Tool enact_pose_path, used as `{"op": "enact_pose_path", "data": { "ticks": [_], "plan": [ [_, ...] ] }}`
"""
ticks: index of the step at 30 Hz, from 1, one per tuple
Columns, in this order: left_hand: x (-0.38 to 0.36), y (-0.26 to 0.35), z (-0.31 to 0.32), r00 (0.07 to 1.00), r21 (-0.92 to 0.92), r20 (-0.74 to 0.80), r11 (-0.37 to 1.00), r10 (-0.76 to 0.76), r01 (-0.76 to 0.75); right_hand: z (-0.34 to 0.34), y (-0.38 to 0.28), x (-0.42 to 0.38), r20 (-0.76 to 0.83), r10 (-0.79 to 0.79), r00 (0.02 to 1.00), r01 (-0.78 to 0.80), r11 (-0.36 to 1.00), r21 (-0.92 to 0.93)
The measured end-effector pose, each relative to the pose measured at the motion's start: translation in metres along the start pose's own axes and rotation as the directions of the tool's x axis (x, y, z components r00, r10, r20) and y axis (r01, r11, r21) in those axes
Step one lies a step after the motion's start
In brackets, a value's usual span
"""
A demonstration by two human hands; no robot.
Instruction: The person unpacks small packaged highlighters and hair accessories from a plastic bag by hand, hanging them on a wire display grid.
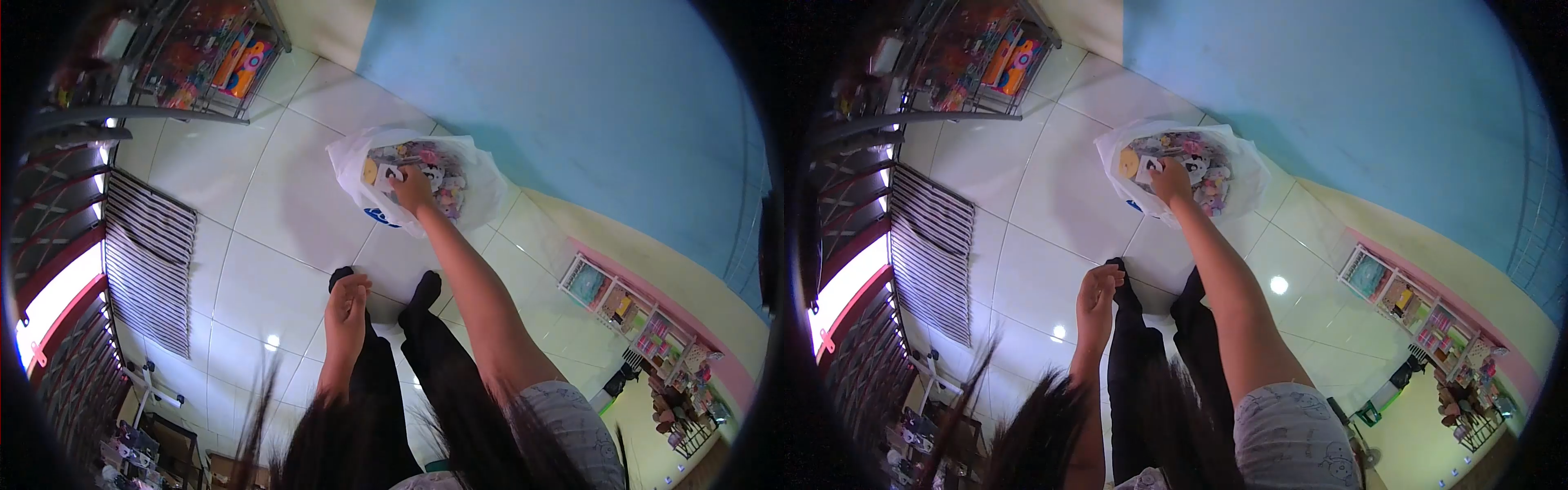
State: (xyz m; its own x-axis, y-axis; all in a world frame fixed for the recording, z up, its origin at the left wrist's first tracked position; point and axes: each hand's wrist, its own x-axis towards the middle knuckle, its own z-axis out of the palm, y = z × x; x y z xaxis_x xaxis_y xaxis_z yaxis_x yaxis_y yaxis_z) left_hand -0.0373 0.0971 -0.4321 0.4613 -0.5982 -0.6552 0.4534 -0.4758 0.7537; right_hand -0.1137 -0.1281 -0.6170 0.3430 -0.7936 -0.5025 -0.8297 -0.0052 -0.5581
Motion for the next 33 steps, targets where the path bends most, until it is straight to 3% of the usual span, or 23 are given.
{"op": "enact_pose_path", "data": {
  "ticks": [2, 5, 6, 9, 12, 15, 21, 24, 27, 33],
  "plan": [
    [0.003, 0.018, 0.007, 0.999, 0.042, 0.026, 0.999, -0.035, 0.034, -0.021, 0.011, 0.000, 0.098, 0.037, 0.994, -0.035, 0.999, -0.025],
    [0.006, 0.019, 0.018, 0.993, -0.018, 0.082, 0.996, -0.090, 0.091, -0.035, 0.051, 0.018, 0.033, 0.162, 0.986, -0.147, 0.953, -0.266],
    [0.006, 0.017, 0.021, 0.989, -0.057, 0.105, 0.992, -0.106, 0.113, -0.038, 0.055, 0.016, -0.114, 0.041, 0.993, -0.084, 0.913, -0.400],
    [0.005, 0.014, 0.028, 0.980, -0.047, 0.144, 0.988, -0.139, 0.147, -0.043, 0.060, 0.029, -0.005, 0.161, 0.987, -0.160, 0.981, -0.105],
    [0.004, 0.010, 0.029, 0.973, -0.070, 0.164, 0.982, -0.161, 0.174, -0.031, 0.058, 0.028, -0.018, 0.131, 0.991, -0.131, 0.991, 0.024],
    [0.005, 0.007, 0.025, 0.969, -0.068, 0.159, 0.977, -0.190, 0.203, -0.007, 0.079, 0.038, -0.097, 0.118, 0.988, -0.127, 0.987, -0.099],
    [0.011, -0.004, 0.006, 0.981, -0.015, 0.120, 0.988, -0.151, 0.153, -0.005, 0.122, 0.070, 0.124, -0.006, 0.992, -0.021, 0.976, 0.217],
    [0.011, 0.000, 0.004, 0.980, 0.030, 0.098, 0.984, -0.176, 0.174, -0.027, 0.092, 0.055, 0.196, 0.051, 0.979, -0.090, 0.977, 0.195],
    [0.010, -0.003, 0.005, 0.980, 0.041, 0.113, 0.986, -0.166, 0.162, -0.034, 0.086, 0.053, 0.281, 0.185, 0.942, -0.199, 0.980, 0.021],
    [0.008, -0.002, 0.007, 0.977, 0.063, 0.134, 0.985, -0.168, 0.161, -0.027, 0.088, 0.042, 0.045, 0.082, 0.996, -0.077, 0.991, -0.112]
  ]
}}
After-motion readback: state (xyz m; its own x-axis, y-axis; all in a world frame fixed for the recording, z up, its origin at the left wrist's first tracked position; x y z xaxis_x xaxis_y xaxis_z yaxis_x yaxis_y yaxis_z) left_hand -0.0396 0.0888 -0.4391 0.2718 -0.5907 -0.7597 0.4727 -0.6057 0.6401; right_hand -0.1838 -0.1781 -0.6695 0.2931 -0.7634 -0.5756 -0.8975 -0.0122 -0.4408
